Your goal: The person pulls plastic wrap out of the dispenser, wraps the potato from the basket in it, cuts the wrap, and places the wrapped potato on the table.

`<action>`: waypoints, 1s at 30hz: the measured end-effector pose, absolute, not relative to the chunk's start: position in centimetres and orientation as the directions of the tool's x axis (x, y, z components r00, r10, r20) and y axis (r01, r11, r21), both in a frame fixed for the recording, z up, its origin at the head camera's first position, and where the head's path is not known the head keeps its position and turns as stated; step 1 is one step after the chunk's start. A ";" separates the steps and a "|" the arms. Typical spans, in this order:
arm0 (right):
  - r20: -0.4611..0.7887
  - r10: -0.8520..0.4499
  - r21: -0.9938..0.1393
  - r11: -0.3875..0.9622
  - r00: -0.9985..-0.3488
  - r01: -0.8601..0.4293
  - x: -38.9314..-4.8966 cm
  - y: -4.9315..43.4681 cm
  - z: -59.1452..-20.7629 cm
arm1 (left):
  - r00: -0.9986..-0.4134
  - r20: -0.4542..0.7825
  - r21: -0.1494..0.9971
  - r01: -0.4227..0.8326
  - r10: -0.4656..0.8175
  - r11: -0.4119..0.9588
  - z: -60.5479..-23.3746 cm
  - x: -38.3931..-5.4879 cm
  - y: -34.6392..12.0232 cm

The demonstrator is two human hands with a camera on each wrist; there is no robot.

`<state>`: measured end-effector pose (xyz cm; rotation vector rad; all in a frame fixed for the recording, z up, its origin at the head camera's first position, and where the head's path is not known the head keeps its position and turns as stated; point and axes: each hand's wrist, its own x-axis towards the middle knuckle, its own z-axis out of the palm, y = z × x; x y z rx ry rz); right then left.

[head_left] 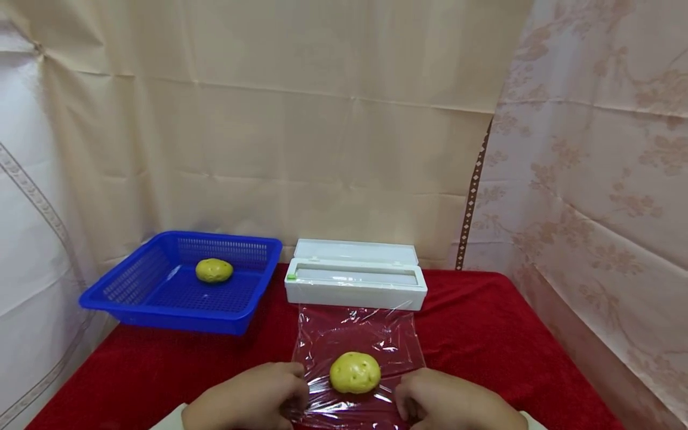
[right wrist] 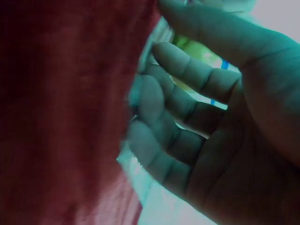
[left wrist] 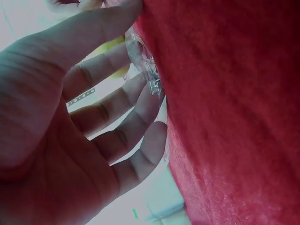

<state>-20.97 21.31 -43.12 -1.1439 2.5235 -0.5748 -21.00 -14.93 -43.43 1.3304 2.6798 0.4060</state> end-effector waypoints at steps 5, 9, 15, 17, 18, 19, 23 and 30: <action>-0.100 -0.779 -0.466 0.586 -0.618 -0.663 -20.9 21.7 -43.7 | -0.610 -0.006 0.293 0.756 0.792 0.585 -43.5 -20.7 -15.2; -0.068 -0.801 -0.422 0.564 -0.595 -0.710 -20.7 21.9 -43.8 | -0.575 0.034 0.240 0.799 0.818 0.551 -43.4 -20.6 -15.1; -0.006 -0.816 -0.358 0.542 -0.578 -0.761 -20.5 21.8 -43.5 | -0.575 0.077 0.210 0.808 0.815 0.550 -43.3 -20.2 -15.3; 0.000 -0.811 -0.369 0.544 -0.586 -0.753 -20.5 21.9 -43.3 | -0.582 0.095 0.207 0.805 0.807 0.556 -43.2 -20.2 -15.4; 0.004 -0.809 -0.376 0.544 -0.588 -0.750 -20.4 21.9 -43.2 | -0.581 0.108 0.201 0.807 0.807 0.555 -43.2 -20.2 -15.4; 0.003 -0.806 -0.387 0.545 -0.592 -0.744 -20.4 22.0 -43.1 | -0.584 0.116 0.202 0.806 0.804 0.556 -43.1 -20.2 -15.5; -0.003 -0.792 -0.422 0.554 -0.610 -0.718 -20.3 22.2 -42.7 | -0.594 0.133 0.249 0.795 0.794 0.553 -42.7 -20.3 -15.9; -0.004 -0.773 -0.474 0.560 -0.634 -0.680 -20.3 22.5 -41.9 | -0.609 0.165 0.337 0.774 0.776 0.536 -42.1 -20.6 -16.3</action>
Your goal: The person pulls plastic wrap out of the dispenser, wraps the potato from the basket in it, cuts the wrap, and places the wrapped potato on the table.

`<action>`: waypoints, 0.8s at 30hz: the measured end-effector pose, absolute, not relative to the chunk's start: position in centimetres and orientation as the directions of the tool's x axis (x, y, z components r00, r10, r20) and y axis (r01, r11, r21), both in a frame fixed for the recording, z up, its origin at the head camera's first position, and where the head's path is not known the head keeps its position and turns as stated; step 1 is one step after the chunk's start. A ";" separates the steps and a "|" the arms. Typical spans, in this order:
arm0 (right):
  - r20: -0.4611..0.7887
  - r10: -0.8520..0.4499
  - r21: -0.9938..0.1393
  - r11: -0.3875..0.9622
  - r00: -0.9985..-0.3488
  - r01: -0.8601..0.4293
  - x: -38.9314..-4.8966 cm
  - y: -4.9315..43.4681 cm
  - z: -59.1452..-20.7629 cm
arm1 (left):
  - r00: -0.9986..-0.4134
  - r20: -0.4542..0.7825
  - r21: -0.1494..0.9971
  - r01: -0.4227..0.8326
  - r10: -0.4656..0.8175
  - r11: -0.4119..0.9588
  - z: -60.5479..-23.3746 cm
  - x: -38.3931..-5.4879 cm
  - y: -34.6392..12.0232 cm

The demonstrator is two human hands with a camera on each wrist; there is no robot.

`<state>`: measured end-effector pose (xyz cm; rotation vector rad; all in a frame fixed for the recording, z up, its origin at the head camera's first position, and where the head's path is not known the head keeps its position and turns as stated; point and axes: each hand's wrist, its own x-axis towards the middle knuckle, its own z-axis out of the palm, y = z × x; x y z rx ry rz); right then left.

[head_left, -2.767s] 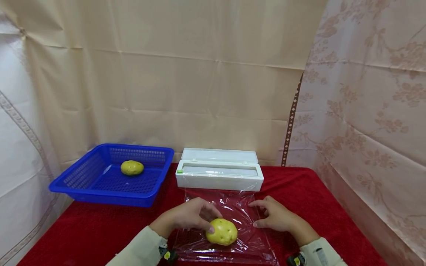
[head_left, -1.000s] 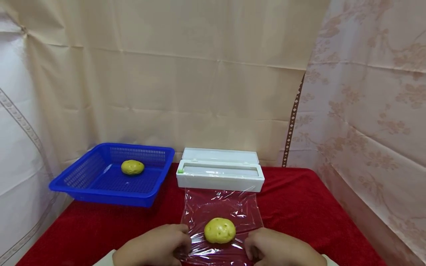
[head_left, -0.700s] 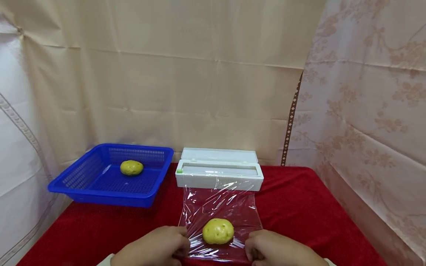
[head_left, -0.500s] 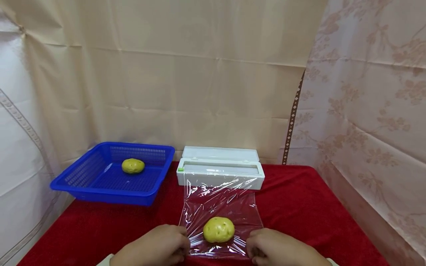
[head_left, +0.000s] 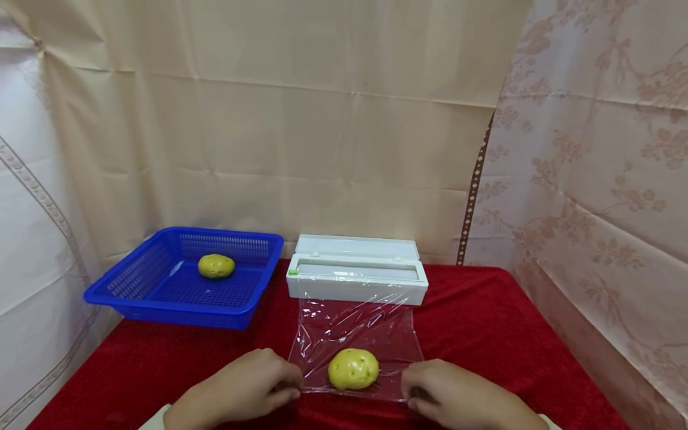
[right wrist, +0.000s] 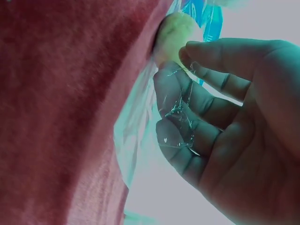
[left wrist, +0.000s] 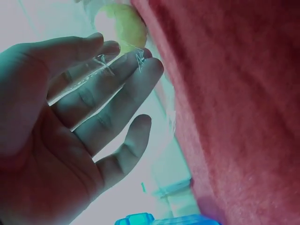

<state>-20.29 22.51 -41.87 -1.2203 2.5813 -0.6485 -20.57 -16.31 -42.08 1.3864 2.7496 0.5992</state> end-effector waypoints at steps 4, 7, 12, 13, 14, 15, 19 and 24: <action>0.058 -0.784 -0.466 0.525 -0.617 -0.712 -20.6 22.7 -41.7 | -0.626 0.193 0.343 0.765 0.756 0.545 -41.7 -20.9 -16.4; 0.089 -0.778 -0.461 0.521 -0.622 -0.718 -20.9 22.6 -41.5 | -0.631 0.224 0.340 0.765 0.743 0.547 -41.6 -21.2 -16.3; 0.099 -0.753 -0.468 0.542 -0.651 -0.698 -21.4 22.4 -41.5 | -0.653 0.255 0.356 0.749 0.713 0.559 -41.7 -21.8 -16.1; 0.098 -0.748 -0.472 0.546 -0.656 -0.692 -21.5 22.3 -41.5 | -0.657 0.259 0.359 0.746 0.708 0.561 -41.7 -21.9 -16.1; 0.101 -0.743 -0.471 0.550 -0.661 -0.690 -21.6 22.3 -41.6 | -0.663 0.257 0.367 0.740 0.703 0.563 -41.8 -22.0 -16.1; 0.108 -0.740 -0.461 0.554 -0.663 -0.693 -21.6 22.2 -41.6 | -0.667 0.255 0.374 0.735 0.700 0.565 -41.8 -22.1 -16.0; 0.174 -0.728 -0.377 0.573 -0.663 -0.728 -21.8 22.0 -42.0 | -0.687 0.229 0.425 0.708 0.690 0.564 -42.0 -22.3 -15.9; 0.191 -0.684 -0.428 0.587 -0.704 -0.687 -22.2 21.8 -42.1 | -0.717 0.183 0.513 0.653 0.672 0.557 -42.3 -22.4 -16.0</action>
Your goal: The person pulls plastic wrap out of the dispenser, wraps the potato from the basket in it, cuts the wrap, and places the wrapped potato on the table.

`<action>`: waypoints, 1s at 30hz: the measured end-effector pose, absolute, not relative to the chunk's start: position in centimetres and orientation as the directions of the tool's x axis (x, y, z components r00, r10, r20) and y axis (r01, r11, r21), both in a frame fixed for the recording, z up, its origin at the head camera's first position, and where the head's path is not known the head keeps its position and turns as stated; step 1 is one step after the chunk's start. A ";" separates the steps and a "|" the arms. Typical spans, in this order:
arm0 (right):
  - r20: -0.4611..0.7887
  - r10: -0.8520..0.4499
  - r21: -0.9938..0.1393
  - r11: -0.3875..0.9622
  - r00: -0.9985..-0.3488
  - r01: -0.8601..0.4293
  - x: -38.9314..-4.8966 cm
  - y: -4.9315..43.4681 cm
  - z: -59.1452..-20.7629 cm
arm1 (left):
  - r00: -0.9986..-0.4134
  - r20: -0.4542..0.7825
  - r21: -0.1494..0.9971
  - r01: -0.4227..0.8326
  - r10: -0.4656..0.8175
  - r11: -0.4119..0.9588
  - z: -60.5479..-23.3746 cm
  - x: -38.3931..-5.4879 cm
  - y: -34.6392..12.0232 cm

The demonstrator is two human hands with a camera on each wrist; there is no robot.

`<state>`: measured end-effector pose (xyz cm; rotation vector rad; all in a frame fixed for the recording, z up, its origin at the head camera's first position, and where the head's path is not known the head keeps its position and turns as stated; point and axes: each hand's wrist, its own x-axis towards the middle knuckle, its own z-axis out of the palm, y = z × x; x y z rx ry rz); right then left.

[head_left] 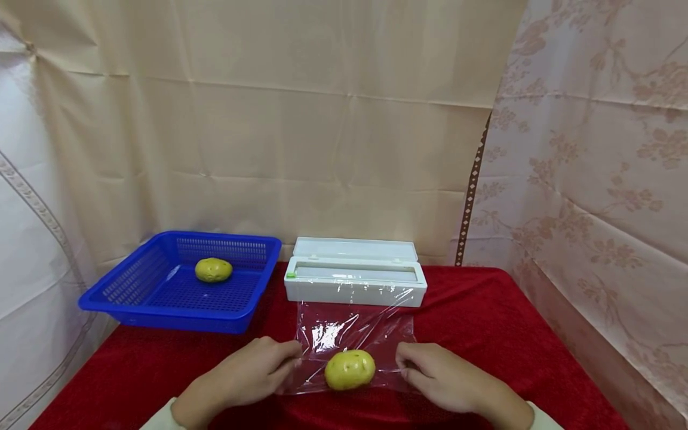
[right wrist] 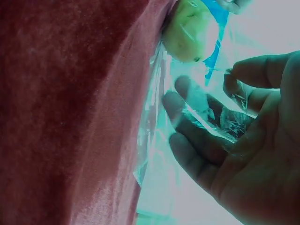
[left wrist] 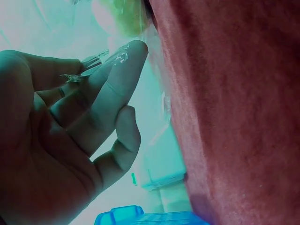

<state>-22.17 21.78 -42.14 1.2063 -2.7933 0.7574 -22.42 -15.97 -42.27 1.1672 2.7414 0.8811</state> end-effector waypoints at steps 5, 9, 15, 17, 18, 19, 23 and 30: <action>0.076 -0.674 -0.641 0.531 -0.735 -0.554 -22.4 21.9 -42.4 | -0.740 0.161 0.549 0.617 0.653 0.564 -42.7 -22.7 -15.9; 0.034 -0.652 -0.699 0.526 -0.757 -0.484 -22.8 22.0 -42.9 | -0.755 0.141 0.581 0.587 0.640 0.564 -43.1 -23.3 -15.9; -0.003 -0.601 -0.699 0.573 -0.799 -0.428 -23.6 21.6 -43.7 | -0.804 0.041 0.694 0.450 0.593 0.562 -43.6 -24.4 -15.8; -0.021 -0.593 -0.715 0.572 -0.805 -0.402 -23.8 21.5 -43.8 | -0.815 0.013 0.710 0.416 0.580 0.568 -43.8 -24.7 -15.6; -0.030 -0.589 -0.720 0.573 -0.808 -0.391 -23.9 21.4 -43.9 | -0.819 0.005 0.708 0.408 0.574 0.576 -43.9 -24.9 -15.5; -0.040 -0.586 -0.725 0.575 -0.810 -0.380 -24.0 21.3 -43.9 | -0.821 -0.005 0.707 0.402 0.572 0.582 -44.1 -25.0 -15.3; -0.077 -0.568 -0.733 0.589 -0.819 -0.340 -24.4 20.9 -44.2 | -0.824 -0.042 0.695 0.382 0.565 0.609 -44.4 -25.3 -15.0; -0.063 -0.546 -0.660 0.651 -0.836 -0.375 -24.9 20.5 -44.7 | -0.854 -0.056 0.635 0.369 0.517 0.678 -44.6 -25.7 -14.4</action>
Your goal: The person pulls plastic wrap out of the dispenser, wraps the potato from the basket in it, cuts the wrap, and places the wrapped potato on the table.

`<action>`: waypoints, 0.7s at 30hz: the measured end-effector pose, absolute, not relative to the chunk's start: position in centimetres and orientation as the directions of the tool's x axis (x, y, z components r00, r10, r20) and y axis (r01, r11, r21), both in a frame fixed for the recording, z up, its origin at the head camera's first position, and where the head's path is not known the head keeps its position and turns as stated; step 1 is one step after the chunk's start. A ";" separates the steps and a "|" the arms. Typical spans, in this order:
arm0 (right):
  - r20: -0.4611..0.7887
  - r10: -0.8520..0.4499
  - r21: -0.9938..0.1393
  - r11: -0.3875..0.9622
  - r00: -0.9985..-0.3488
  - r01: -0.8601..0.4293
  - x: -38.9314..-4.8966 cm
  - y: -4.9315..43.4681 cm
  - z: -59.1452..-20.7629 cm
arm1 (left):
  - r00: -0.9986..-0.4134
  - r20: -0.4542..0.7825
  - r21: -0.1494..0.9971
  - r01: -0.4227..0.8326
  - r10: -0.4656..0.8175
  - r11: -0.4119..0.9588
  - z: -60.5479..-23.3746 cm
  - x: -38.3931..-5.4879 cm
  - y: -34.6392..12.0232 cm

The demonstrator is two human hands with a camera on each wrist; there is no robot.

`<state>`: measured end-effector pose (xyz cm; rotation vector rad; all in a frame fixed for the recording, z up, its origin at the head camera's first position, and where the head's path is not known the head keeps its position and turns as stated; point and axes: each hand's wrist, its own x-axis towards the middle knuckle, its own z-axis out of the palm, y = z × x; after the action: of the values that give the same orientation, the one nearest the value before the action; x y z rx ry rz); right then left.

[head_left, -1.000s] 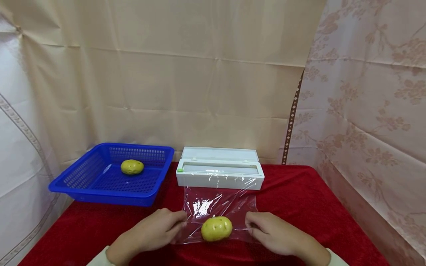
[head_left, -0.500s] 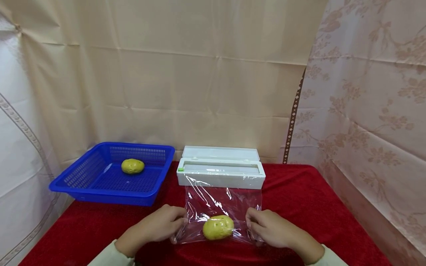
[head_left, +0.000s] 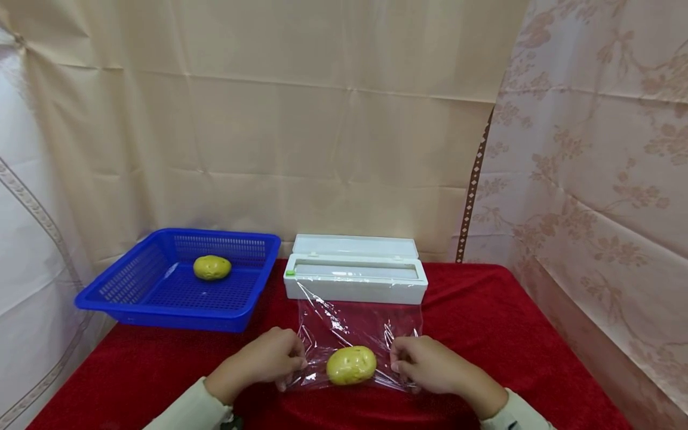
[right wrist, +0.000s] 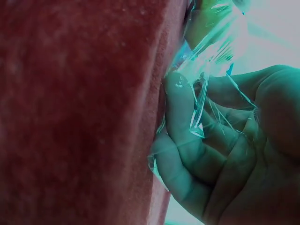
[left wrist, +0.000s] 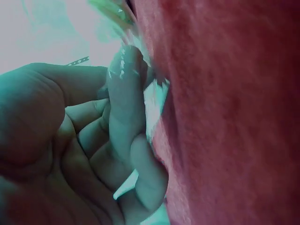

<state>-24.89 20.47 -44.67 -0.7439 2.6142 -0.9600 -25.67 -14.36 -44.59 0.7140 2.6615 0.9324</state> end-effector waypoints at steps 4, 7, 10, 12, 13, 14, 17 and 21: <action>-0.030 -0.554 -0.619 0.664 -0.832 -0.419 -24.9 20.4 -44.8 | -0.883 -0.025 0.549 0.380 0.469 0.745 -44.6 -25.6 -14.0; -0.001 -0.565 -0.602 0.659 -0.825 -0.450 -24.9 20.5 -44.9 | -0.899 0.020 0.492 0.389 0.437 0.779 -44.5 -25.3 -13.8; 0.015 -0.564 -0.601 0.655 -0.826 -0.458 -24.8 20.5 -44.9 | -0.907 0.062 0.461 0.396 0.417 0.794 -44.3 -25.1 -13.8; 0.020 -0.559 -0.605 0.653 -0.829 -0.455 -24.8 20.6 -44.9 | -0.908 0.077 0.463 0.399 0.413 0.792 -44.1 -25.0 -13.9; 0.022 -0.557 -0.608 0.652 -0.830 -0.453 -24.7 20.7 -44.8 | -0.905 0.083 0.466 0.405 0.417 0.787 -44.1 -25.0 -14.0; 0.022 -0.556 -0.613 0.650 -0.831 -0.450 -24.7 20.7 -44.8 | -0.902 0.083 0.480 0.409 0.424 0.776 -44.0 -25.0 -14.1; 0.011 -0.559 -0.646 0.628 -0.829 -0.433 -24.7 21.1 -44.9 | -0.891 0.055 0.574 0.398 0.451 0.716 -44.0 -25.2 -14.5; -0.004 -0.574 -0.721 0.568 -0.819 -0.395 -24.7 21.8 -44.9 | -0.870 -0.004 0.769 0.313 0.494 0.557 -44.1 -25.7 -15.3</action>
<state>-24.73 21.80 -44.87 -0.8076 2.5642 -1.0913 -25.74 -15.31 -44.13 0.6765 2.5727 1.2054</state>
